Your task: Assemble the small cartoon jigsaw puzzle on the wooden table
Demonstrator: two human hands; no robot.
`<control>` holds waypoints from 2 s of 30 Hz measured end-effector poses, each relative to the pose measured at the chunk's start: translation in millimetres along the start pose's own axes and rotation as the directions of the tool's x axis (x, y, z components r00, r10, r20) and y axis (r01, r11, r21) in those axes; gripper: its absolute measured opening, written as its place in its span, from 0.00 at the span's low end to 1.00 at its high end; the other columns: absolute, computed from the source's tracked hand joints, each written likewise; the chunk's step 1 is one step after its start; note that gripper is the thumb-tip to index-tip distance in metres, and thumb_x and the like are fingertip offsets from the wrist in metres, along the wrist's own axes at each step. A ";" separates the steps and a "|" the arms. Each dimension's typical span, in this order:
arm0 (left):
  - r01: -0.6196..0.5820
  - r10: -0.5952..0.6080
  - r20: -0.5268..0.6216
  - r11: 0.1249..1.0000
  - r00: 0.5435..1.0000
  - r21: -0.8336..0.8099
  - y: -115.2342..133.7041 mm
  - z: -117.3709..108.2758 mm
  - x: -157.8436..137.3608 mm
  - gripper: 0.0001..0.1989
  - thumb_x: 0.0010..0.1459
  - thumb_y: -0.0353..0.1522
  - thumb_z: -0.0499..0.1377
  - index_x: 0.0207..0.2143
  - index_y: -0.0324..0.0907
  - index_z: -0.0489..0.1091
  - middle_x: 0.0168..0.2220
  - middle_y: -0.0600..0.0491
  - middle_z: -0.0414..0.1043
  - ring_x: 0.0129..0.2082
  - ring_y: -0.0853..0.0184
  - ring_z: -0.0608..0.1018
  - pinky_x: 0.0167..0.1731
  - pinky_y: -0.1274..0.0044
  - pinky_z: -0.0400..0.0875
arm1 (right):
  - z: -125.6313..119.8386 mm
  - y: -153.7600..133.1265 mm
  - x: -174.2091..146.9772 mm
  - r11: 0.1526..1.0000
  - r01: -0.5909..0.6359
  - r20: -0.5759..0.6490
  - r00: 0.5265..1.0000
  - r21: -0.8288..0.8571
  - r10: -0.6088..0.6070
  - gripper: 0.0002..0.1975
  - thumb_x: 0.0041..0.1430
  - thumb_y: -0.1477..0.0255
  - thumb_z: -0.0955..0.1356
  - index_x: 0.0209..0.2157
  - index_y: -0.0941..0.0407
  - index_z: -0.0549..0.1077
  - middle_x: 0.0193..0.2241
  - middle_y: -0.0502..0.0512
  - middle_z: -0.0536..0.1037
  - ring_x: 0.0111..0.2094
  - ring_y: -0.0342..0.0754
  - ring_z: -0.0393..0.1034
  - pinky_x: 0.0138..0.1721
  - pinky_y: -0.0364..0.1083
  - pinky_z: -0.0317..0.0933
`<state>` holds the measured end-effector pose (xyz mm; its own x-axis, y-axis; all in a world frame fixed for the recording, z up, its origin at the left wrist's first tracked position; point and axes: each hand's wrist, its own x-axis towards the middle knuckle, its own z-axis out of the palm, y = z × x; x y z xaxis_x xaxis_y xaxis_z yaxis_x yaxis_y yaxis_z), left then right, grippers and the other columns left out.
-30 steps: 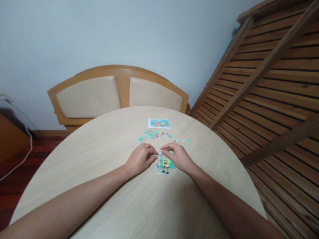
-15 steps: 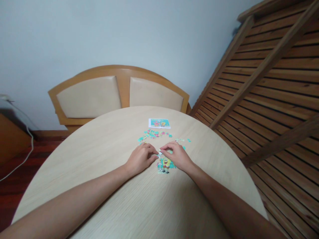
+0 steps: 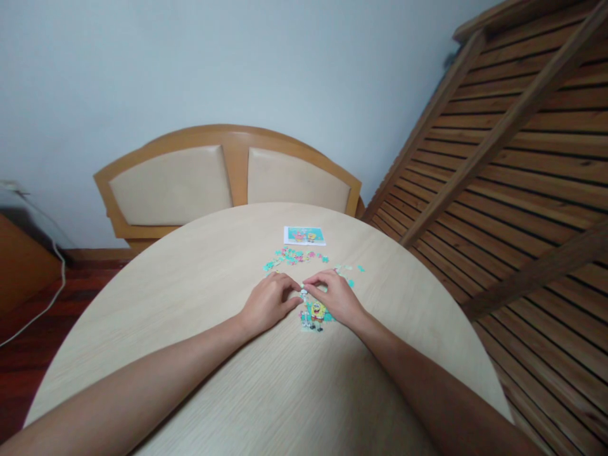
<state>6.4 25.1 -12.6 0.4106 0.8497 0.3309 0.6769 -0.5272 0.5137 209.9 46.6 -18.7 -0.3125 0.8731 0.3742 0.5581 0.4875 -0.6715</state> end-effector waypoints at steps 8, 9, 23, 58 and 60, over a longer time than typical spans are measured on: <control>0.028 -0.027 -0.023 0.999 0.999 0.016 -0.6 1.5 -0.7 0.10 0.56 0.32 0.67 0.42 0.42 0.74 0.35 0.52 0.76 0.39 0.61 0.75 0.38 0.73 0.69 | 2.9 4.4 0.1 0.997 0.042 -0.002 0.999 -0.062 -0.042 0.02 0.60 0.72 0.72 0.33 0.53 0.80 0.33 0.52 0.82 0.41 0.51 0.73 0.46 0.49 0.62; 0.030 -0.029 -0.021 0.999 0.999 0.018 -0.6 1.5 -0.6 0.10 0.56 0.32 0.67 0.41 0.42 0.74 0.35 0.52 0.76 0.39 0.61 0.75 0.38 0.73 0.68 | 3.2 4.8 0.0 0.997 0.048 -0.001 0.999 -0.066 -0.048 0.02 0.60 0.72 0.72 0.33 0.53 0.80 0.33 0.51 0.82 0.40 0.50 0.72 0.47 0.49 0.61; 0.021 -0.021 -0.015 1.000 1.000 -0.001 -1.6 2.1 -0.3 0.10 0.58 0.32 0.66 0.42 0.42 0.75 0.37 0.51 0.77 0.41 0.60 0.76 0.43 0.71 0.70 | 1.0 0.6 -4.9 0.984 0.084 0.072 0.995 -0.156 -0.074 0.10 0.57 0.73 0.73 0.41 0.50 0.81 0.42 0.54 0.78 0.48 0.53 0.69 0.54 0.54 0.59; -0.031 0.032 -0.036 0.999 0.999 0.016 -1.5 3.0 -0.1 0.10 0.62 0.36 0.63 0.43 0.42 0.74 0.40 0.49 0.77 0.44 0.59 0.75 0.47 0.69 0.69 | -7.1 -5.3 -3.2 0.966 0.197 0.109 0.977 -0.165 -0.181 0.04 0.59 0.75 0.73 0.32 0.52 0.80 0.35 0.51 0.82 0.41 0.50 0.73 0.48 0.50 0.60; -0.037 0.038 -0.035 0.999 0.999 0.022 -3.2 3.7 0.2 0.10 0.61 0.35 0.63 0.44 0.42 0.74 0.41 0.49 0.77 0.45 0.59 0.75 0.48 0.69 0.68 | -7.7 -7.0 -3.3 0.966 0.198 0.114 0.977 -0.165 -0.181 0.04 0.59 0.75 0.72 0.32 0.52 0.80 0.34 0.51 0.82 0.41 0.50 0.73 0.48 0.50 0.60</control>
<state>6.6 27.1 -17.1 0.4142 0.8279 0.3782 0.6742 -0.5582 0.4836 212.9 40.3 -10.2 -0.4937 0.7649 0.4139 0.6040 0.6439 -0.4696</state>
